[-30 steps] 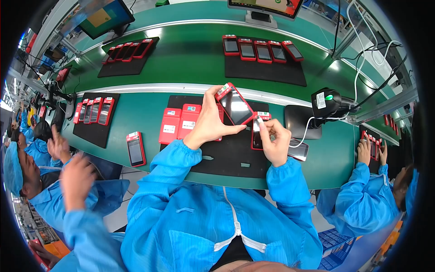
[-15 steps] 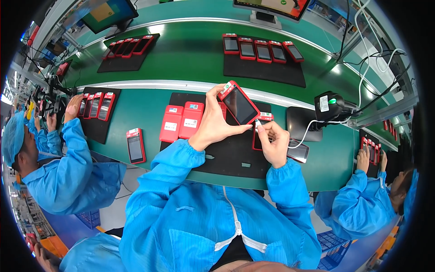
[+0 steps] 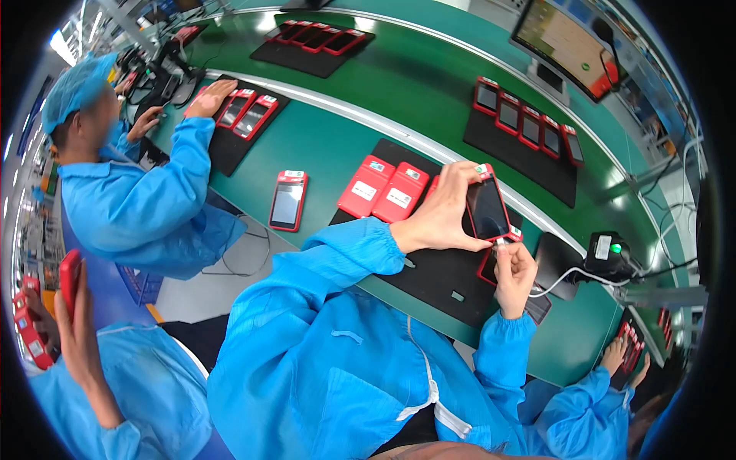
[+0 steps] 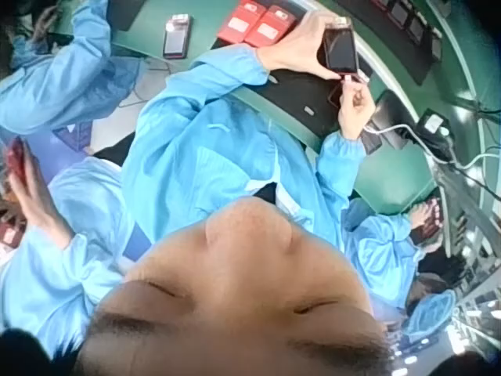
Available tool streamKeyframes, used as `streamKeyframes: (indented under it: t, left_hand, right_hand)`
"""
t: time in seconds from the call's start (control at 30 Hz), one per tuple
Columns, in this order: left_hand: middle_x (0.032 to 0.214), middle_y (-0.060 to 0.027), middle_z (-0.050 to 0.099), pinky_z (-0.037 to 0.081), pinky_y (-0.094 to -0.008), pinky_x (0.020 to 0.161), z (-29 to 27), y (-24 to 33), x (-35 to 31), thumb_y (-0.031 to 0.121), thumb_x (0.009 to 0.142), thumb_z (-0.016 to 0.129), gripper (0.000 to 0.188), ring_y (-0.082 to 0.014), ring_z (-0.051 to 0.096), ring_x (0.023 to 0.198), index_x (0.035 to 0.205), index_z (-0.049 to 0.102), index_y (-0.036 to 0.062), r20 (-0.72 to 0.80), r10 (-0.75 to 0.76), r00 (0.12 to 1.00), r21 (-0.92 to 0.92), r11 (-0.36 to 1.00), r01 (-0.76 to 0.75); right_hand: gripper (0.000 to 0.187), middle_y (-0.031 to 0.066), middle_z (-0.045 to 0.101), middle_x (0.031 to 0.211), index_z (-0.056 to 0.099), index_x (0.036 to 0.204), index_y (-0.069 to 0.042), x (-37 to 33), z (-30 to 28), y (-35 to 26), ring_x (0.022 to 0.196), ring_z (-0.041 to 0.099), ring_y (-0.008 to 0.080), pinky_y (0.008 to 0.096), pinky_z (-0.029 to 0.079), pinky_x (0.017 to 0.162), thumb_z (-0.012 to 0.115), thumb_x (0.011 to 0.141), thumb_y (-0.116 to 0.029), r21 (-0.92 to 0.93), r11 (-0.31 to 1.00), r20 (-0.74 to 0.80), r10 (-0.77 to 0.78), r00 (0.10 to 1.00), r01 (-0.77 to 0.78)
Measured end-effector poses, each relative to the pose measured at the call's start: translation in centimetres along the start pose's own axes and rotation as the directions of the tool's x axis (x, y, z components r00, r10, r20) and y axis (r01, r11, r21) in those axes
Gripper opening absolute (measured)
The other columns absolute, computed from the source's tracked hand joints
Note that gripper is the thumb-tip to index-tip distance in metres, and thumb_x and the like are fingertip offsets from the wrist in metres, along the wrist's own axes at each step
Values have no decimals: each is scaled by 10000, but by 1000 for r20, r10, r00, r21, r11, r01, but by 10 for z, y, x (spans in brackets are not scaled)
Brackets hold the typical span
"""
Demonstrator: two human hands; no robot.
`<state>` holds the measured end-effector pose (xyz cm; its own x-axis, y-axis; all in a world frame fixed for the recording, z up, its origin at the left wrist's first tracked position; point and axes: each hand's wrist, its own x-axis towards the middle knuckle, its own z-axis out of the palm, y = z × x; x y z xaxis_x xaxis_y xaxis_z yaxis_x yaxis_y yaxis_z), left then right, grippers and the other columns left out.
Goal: The person inspects and arranges handheld electronic devices on a factory production line by hand.
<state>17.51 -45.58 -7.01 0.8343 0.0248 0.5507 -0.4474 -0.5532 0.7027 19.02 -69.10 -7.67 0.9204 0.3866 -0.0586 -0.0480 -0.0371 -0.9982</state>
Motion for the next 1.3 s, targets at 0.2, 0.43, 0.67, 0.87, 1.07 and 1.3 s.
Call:
streamKeyframes:
  t: [0.2,0.43,0.67,0.87,1.07,1.3]
  left_hand:
    - [1484,-264,362,351,-590,1186,-7,5,2,381,622,1000,1156,-495,394,1376,1468,299,22,-50,29,998,-44,999,-31]
    - [1557,-316,339,206,-759,1223,-10,35,-12,368,656,1016,1041,-556,377,1459,1368,299,120,-66,183,981,-49,981,-186]
    - [1558,-270,416,284,-636,1243,-60,22,-23,432,693,974,993,-492,416,1450,1457,458,62,78,36,996,167,985,-48]
    - [1380,-268,580,413,-583,1086,-169,-34,-65,343,890,826,628,-446,539,1291,1370,600,7,-51,-400,915,826,499,264]
    - [1555,-273,424,441,-583,1122,-197,-38,-102,219,965,727,615,-496,478,1370,1500,464,69,-203,-720,664,783,288,552]
    - [1597,-238,384,481,-554,1101,-187,-28,-86,-38,935,666,627,-462,493,1385,1510,449,86,-157,-646,747,794,368,484]
  right_hand:
    - [130,-35,594,762,627,1029,-26,6,2,-9,669,517,31,210,397,622,643,1077,-147,11,1000,101,-24,995,23]
    - [586,214,595,1410,387,1549,37,2,-3,-31,1158,672,298,428,535,1022,465,1115,-349,393,892,420,41,906,-223]
    - [587,261,589,1435,405,1533,1,4,5,-42,1156,656,261,409,522,1038,568,1075,-327,330,914,463,60,884,-235]
    - [514,247,621,1429,413,1563,-43,11,-21,-33,1091,677,240,345,540,944,495,1113,-278,501,815,344,122,931,-292]
    - [582,253,630,1404,385,1597,-14,16,-39,-26,1064,676,249,332,571,891,457,1119,-338,652,700,310,104,945,-291]
    - [284,174,685,1332,523,1267,-66,7,-54,-23,1044,679,188,297,521,930,620,1053,-226,396,907,129,103,986,-146]
